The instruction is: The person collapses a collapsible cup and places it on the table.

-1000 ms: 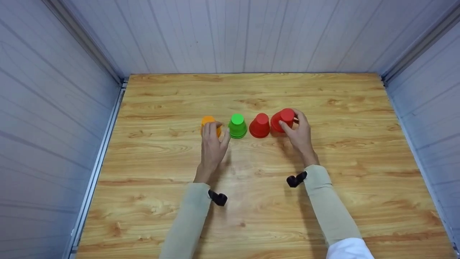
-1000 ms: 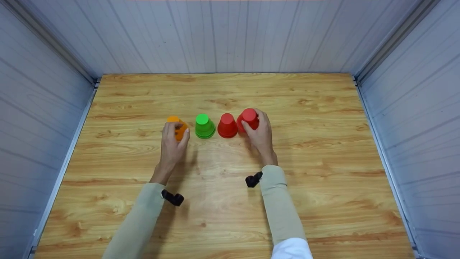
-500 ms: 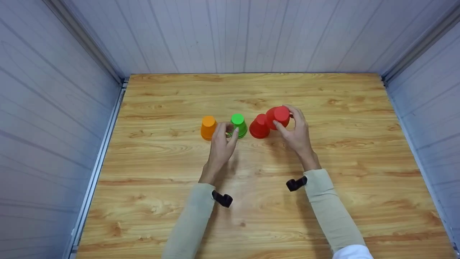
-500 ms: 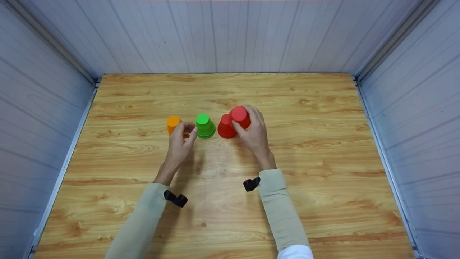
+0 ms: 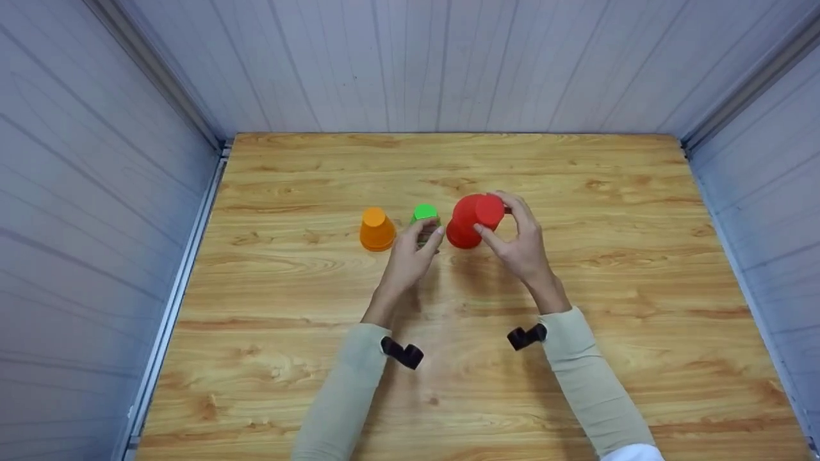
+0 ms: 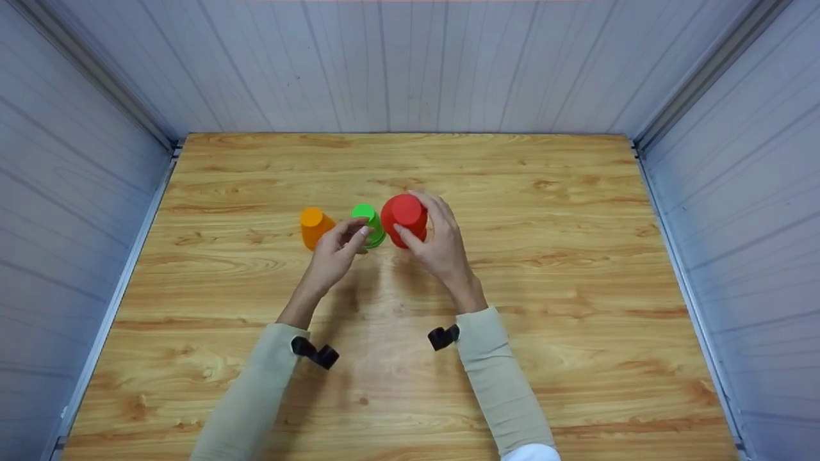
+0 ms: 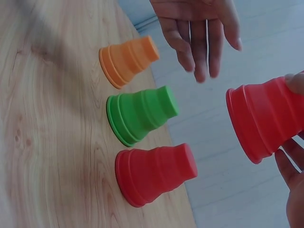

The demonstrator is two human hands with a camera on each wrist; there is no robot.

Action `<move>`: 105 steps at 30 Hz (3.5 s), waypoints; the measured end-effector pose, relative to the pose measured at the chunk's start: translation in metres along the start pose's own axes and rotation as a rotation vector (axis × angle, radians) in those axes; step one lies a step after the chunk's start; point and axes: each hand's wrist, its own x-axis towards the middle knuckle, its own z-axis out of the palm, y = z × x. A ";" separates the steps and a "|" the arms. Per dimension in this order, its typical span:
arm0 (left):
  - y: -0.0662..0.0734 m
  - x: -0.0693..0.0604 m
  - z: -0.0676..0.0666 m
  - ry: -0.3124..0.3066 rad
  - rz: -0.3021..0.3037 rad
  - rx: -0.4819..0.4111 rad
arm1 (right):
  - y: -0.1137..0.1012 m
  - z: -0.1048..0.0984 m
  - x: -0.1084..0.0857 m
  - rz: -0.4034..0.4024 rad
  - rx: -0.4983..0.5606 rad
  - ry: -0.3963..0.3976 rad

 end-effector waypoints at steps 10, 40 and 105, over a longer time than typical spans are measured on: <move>0.009 0.005 0.005 -0.032 -0.081 -0.231 | -0.006 0.005 -0.004 -0.044 0.043 -0.063; 0.013 0.002 -0.012 -0.211 -0.183 -0.424 | 0.014 -0.003 -0.005 0.151 0.315 -0.202; 0.000 0.004 -0.024 -0.438 -0.108 -0.495 | 0.041 -0.013 -0.010 0.475 0.817 -0.508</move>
